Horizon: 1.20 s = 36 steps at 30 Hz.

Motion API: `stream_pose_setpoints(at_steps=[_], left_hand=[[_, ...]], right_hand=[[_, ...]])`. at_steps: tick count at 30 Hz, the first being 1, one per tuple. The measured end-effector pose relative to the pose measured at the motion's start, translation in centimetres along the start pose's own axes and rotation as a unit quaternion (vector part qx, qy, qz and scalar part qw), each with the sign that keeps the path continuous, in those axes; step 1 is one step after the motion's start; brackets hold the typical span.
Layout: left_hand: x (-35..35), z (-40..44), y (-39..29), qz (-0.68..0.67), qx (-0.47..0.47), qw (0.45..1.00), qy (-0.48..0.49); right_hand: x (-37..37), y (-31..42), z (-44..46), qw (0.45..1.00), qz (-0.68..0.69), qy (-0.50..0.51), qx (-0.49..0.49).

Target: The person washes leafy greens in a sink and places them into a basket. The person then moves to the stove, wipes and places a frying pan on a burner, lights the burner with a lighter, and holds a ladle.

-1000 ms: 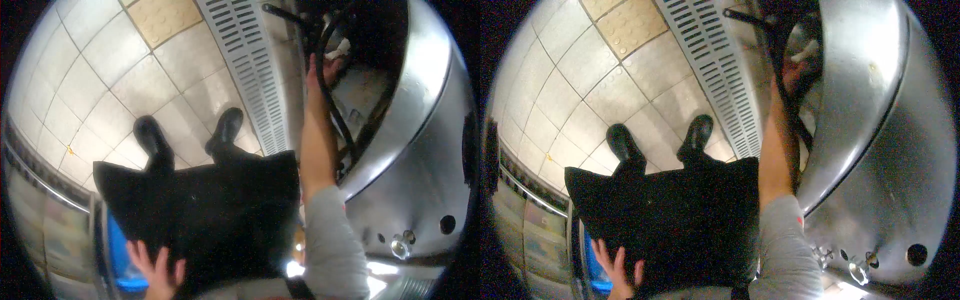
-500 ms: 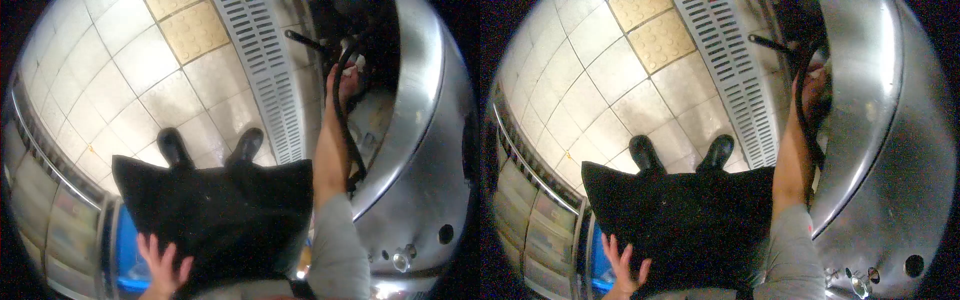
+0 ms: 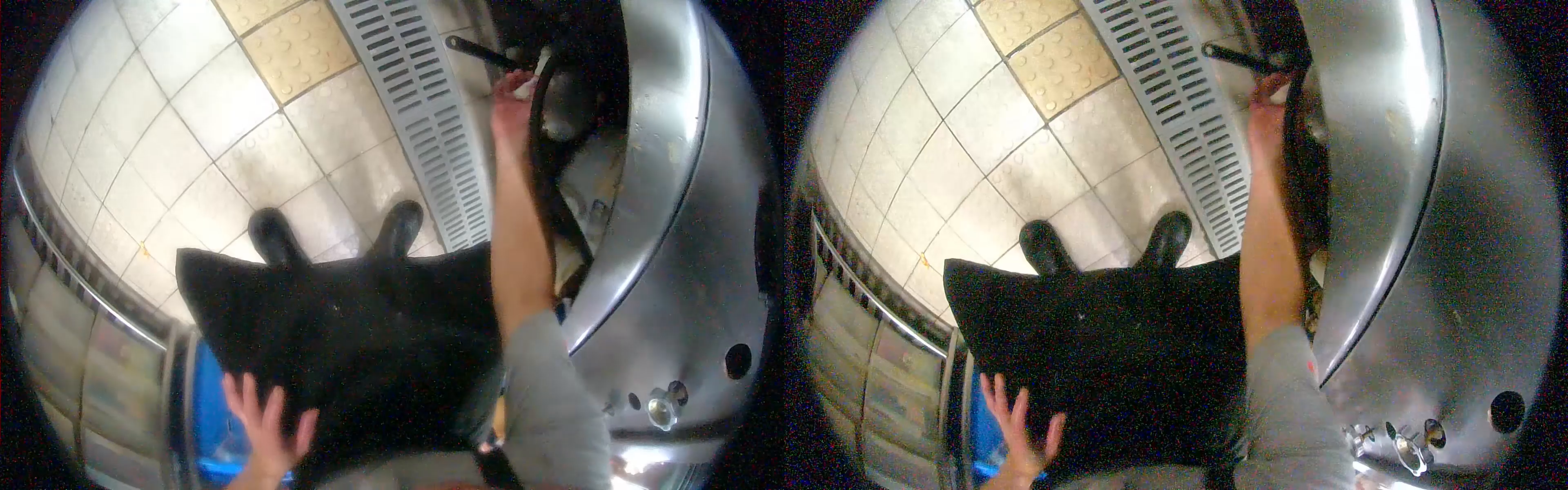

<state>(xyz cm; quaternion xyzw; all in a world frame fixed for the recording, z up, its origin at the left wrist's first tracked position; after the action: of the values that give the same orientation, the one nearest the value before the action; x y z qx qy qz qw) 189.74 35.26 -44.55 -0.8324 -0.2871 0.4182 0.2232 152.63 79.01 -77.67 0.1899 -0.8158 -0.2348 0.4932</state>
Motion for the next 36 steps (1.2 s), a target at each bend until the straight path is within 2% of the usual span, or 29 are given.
stream_pose_setpoints(at_steps=[1,3,4,5,6,7,8,9,10,12,13,15,18,22,25,30,32,33,34,36], left_hand=[[0.0,0.2,-0.2,0.0,0.004,1.0,-0.003],[0.1,0.7,-0.4,-0.001,0.005,1.0,-0.007],[0.1,1.0,-0.5,0.003,0.007,1.0,-0.012],[0.1,1.2,-0.6,0.005,0.009,1.0,-0.018],[0.2,1.1,-0.6,0.002,0.006,1.0,-0.018],[0.3,1.0,-0.6,0.007,0.011,1.0,-0.016],[0.2,0.9,-0.6,0.014,0.016,1.0,-0.014],[0.1,0.9,-0.6,0.014,0.013,1.0,-0.011],[0.1,0.9,-0.8,0.017,0.011,1.0,-0.014],[0.0,1.1,-1.1,0.018,0.009,1.0,-0.021],[-0.1,1.2,-1.2,0.027,0.003,1.0,-0.011],[-0.1,0.7,-1.5,0.038,-0.005,0.999,-0.006],[-0.1,0.3,-1.8,0.036,-0.019,0.999,-0.01],[0.0,-1.0,-1.2,0.01,-0.036,0.999,-0.036],[0.1,-2.9,-0.2,-0.019,-0.057,0.997,-0.045],[-0.5,-4.7,-1.0,-0.037,-0.078,0.993,-0.084],[-0.9,-5.4,-1.2,-0.037,-0.082,0.991,-0.103],[-0.9,-5.6,-1.2,-0.023,-0.081,0.99,-0.11],[-1.1,-5.9,-1.4,-0.008,-0.087,0.991,-0.103],[-1.4,-6.9,-1.3,-0.042,-0.113,0.985,-0.123]], right_hand=[[0.1,-0.1,-0.3,1.0,-0.001,0.0,0.003],[-0.6,-0.7,-1.2,0.99,-0.135,-0.041,0.009],[-1.0,-1.1,-1.8,0.99,-0.136,-0.04,0.012],[-0.7,-1.2,-3.0,0.905,-0.418,0.002,-0.079],[0.0,-1.4,-3.8,0.732,-0.66,0.044,-0.163],[0.2,-1.4,-3.9,0.732,-0.661,0.045,-0.161],[-0.2,-1.3,-3.8,0.87,-0.487,-0.026,-0.074],[-0.7,-1.8,-3.9,0.954,-0.283,-0.096,0.019],[-0.6,-2.3,-4.5,0.954,-0.282,-0.097,0.021],[0.8,-4.6,-6.2,0.939,-0.32,-0.039,0.117],[1.5,-6.0,-7.2,0.909,-0.389,-0.048,0.14],[3.2,-9.0,-9.7,0.88,-0.426,-0.019,0.211],[6.0,-13.3,-13.7,0.862,-0.431,0.022,0.266],[10.4,-16.9,-21.0,0.866,-0.398,0.058,0.298],[14.5,-16.6,-27.2,0.873,-0.374,0.071,0.305],[18.5,-14.9,-35.9,0.831,-0.387,0.073,0.393],[23.4,-13.4,-40.3,0.807,-0.38,0.136,0.431],[25.6,-12.7,-42.2,0.777,-0.408,0.181,0.445],[28.5,-11.6,-44.3,0.772,-0.408,0.15,0.463],[33.4,-9.2,-47.3,0.745,-0.426,0.225,0.461]])
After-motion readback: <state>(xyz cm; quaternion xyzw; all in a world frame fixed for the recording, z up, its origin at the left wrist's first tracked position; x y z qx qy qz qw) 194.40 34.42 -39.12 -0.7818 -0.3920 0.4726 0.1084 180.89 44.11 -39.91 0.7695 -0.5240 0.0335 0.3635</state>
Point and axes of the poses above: each hand's wrist, its own z-axis towards the middle knuckle, its own x-axis out of the palm, y = z × x, the point moved 3 cm from there along z, towards the middle knuckle, and after that the axes turned 1 degree about z, right-handed, at the moved point
